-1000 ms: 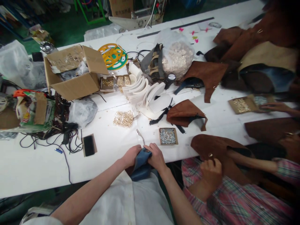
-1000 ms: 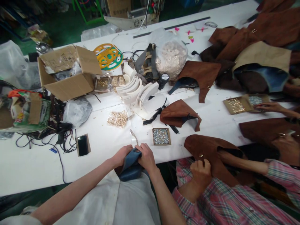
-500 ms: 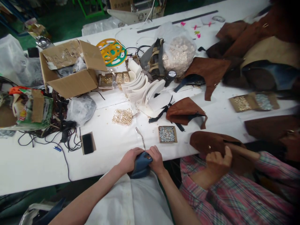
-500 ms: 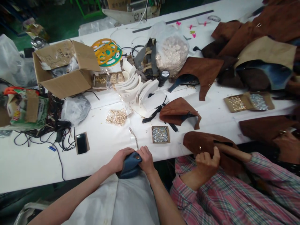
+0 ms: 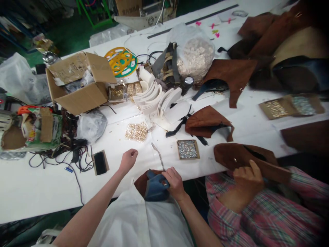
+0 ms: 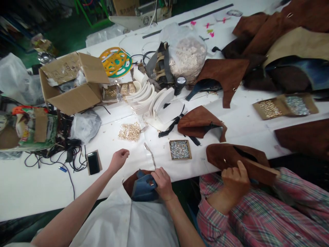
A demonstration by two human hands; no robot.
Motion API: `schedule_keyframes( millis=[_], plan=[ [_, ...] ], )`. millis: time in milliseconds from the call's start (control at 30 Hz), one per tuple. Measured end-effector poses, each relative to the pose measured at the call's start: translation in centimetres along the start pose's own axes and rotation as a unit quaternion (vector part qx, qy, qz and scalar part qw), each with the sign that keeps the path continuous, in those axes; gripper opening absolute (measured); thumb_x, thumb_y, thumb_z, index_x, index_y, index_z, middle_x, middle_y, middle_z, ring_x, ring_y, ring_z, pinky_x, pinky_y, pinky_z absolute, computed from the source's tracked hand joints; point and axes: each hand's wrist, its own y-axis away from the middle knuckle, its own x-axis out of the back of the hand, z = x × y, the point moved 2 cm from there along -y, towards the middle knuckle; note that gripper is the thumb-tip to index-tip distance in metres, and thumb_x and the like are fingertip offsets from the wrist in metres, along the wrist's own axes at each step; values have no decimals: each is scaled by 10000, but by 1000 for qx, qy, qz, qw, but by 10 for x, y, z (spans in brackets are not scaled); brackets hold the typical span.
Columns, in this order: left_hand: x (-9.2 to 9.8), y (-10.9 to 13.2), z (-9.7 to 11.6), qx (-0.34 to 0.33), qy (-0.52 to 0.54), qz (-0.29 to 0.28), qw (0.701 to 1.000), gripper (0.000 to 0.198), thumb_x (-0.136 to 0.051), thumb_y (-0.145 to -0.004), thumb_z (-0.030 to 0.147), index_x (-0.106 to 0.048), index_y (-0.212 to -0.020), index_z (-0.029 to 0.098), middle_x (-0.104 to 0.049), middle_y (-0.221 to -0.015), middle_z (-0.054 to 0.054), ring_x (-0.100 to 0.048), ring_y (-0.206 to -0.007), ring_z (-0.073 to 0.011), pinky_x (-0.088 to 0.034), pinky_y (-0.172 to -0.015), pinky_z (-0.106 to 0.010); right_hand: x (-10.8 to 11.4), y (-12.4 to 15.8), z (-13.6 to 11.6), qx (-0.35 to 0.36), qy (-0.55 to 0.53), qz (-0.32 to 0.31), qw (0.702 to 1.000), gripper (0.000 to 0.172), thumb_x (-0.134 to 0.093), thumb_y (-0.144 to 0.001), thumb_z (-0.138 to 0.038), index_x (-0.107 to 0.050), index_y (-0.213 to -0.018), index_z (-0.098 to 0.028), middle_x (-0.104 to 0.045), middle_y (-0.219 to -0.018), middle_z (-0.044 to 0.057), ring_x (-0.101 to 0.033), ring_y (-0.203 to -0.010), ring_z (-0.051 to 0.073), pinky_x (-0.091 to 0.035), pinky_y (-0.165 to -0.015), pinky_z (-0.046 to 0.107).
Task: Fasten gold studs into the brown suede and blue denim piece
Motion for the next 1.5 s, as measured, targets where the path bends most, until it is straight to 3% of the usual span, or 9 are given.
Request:
schedule_keyframes(
  millis=[133, 233, 533, 700, 833, 1033, 1133, 1267, 1500],
  plan=[
    [18, -62, 2, -5, -44, 58, 997, 198, -607, -968, 321, -768, -970, 205, -798, -906, -80, -710, -856, -250, -511, -828, -363, -4, -5, 4, 1, -9, 5, 1000, 178, -539, -1065, -220, -713, -1035, -246, -575, -844, 77, -515, -867, 274, -461, -770, 433],
    [22, -102, 9, -26, -66, 63, 995, 146, -638, -950, 271, -769, -956, 209, -804, -943, -83, -705, -890, -244, -498, -838, -350, -7, -7, 5, -7, -18, -8, 1000, 140, -561, -1058, -240, -700, -1036, -247, -571, -858, 77, -533, -876, 280, -472, -767, 442],
    [27, -177, 34, -70, -132, 49, 988, 184, -617, -950, 202, -796, -989, 182, -797, -1008, -116, -687, -931, -251, -499, -884, -355, -6, -16, 7, 2, -33, 18, 999, 142, -570, -1036, -207, -688, -1071, -275, -592, -859, 72, -549, -847, 284, -520, -797, 469],
    [14, -233, 65, -106, -181, 21, 977, 230, -629, -973, 212, -800, -1121, 172, -786, -1136, -127, -687, -1038, -249, -495, -960, -348, -9, -20, 8, -9, -24, 9, 1000, 123, -559, -1055, -234, -670, -1012, -269, -582, -844, 70, -547, -839, 280, -515, -807, 475],
    [-7, -269, 80, -89, -237, -11, 967, 247, -716, -944, 238, -798, -1173, 189, -784, -1131, -114, -691, -1005, -239, -507, -909, -329, -11, -20, 12, 0, -17, 30, 999, 147, -532, -1067, -223, -677, -1066, -245, -592, -865, 61, -552, -842, 259, -510, -789, 443],
    [-24, -289, 81, -91, -335, -56, 936, 193, -727, -926, 247, -794, -1101, 200, -774, -1109, -112, -697, -969, -246, -503, -809, -323, -12, -17, 22, 15, -4, 78, 997, 181, -491, -1072, -237, -670, -1098, -227, -613, -882, 70, -575, -856, 260, -536, -823, 443],
    [-27, -289, 85, -139, -382, -83, 910, 144, -649, -978, 229, -779, -1030, 199, -757, -1112, -119, -695, -1012, -253, -514, -854, -334, -14, -16, 26, 0, -5, 75, 997, 186, -485, -1074, -241, -670, -1074, -232, -601, -862, 65, -571, -832, 257, -534, -807, 437],
    [-29, -283, 95, -202, -434, -119, 870, 232, -541, -1018, 173, -770, -1059, 181, -731, -1119, -153, -689, -1075, -277, -530, -934, -373, -19, -18, 30, -8, -9, 57, 998, 213, -475, -1086, -280, -681, -1055, -236, -598, -858, 65, -572, -835, 262, -529, -798, 434],
    [-29, -272, 106, -278, -487, -158, 813, 286, -615, -908, 65, -756, -1147, 135, -716, -1152, -205, -653, -1173, -337, -494, -1040, -454, -19, -22, 27, -11, -7, 35, 999, 255, -446, -1109, -320, -662, -1004, -234, -582, -849, 64, -555, -828, 263, -520, -813, 436]
  ],
)
